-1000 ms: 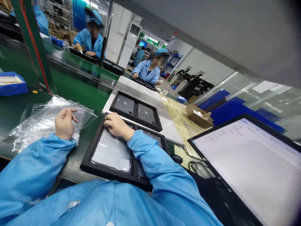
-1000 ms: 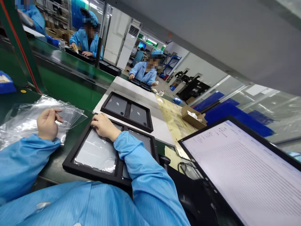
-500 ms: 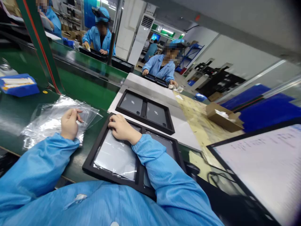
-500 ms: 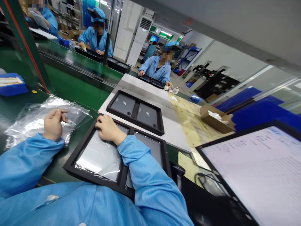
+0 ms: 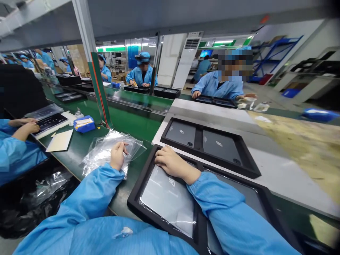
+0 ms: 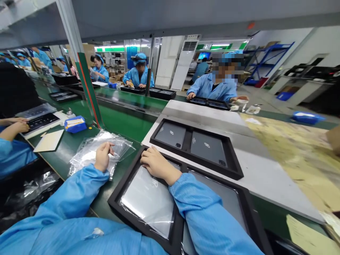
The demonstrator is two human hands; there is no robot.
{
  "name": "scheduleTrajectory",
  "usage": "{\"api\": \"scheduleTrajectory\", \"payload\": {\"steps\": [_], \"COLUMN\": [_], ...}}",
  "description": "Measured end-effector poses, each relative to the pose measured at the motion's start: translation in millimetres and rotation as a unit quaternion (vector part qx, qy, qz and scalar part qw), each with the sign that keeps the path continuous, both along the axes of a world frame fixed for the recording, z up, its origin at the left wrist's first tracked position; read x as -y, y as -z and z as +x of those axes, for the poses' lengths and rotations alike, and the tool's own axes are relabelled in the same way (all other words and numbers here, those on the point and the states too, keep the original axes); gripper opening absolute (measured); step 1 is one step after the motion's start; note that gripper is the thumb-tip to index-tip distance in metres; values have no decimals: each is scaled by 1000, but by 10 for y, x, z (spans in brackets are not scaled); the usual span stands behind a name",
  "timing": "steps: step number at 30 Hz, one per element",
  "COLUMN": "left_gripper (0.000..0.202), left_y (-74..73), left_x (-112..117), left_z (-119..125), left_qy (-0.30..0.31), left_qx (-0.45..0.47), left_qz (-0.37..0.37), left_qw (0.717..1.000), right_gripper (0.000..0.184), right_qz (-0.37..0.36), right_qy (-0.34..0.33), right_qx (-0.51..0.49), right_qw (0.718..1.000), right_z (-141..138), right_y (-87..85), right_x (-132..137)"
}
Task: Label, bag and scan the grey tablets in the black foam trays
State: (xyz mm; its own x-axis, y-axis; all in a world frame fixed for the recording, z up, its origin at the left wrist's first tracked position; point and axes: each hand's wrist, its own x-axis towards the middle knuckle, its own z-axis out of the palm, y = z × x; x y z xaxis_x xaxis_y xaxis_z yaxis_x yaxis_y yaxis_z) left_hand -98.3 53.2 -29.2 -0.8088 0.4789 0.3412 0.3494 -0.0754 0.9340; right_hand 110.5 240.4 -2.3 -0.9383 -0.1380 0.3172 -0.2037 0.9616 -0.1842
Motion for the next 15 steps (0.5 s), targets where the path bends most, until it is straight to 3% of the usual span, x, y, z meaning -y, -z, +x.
{"api": "scheduleTrajectory", "payload": {"steps": [6, 10, 12, 15], "left_gripper": [51, 40, 34, 31], "left_y": [-126, -310, -417, -557], "left_x": [51, 25, -62, -303], "left_z": [181, 369, 463, 607], "left_qy": [20, 124, 203, 305], "left_qx": [-35, -79, -131, -225], "left_qz": [-19, -55, -116, -229], "left_qw": [999, 988, 963, 897], "right_gripper": [19, 22, 23, 23], "right_qz": [47, 88, 95, 100], "right_qy": [1, 29, 42, 71], "right_qx": [-16, -3, 3, -2], "right_qw": [999, 996, 995, 992], "right_z": [102, 427, 629, 876], "right_y": [-203, -383, -393, -289], "right_x": [-3, 15, 51, 137]}}
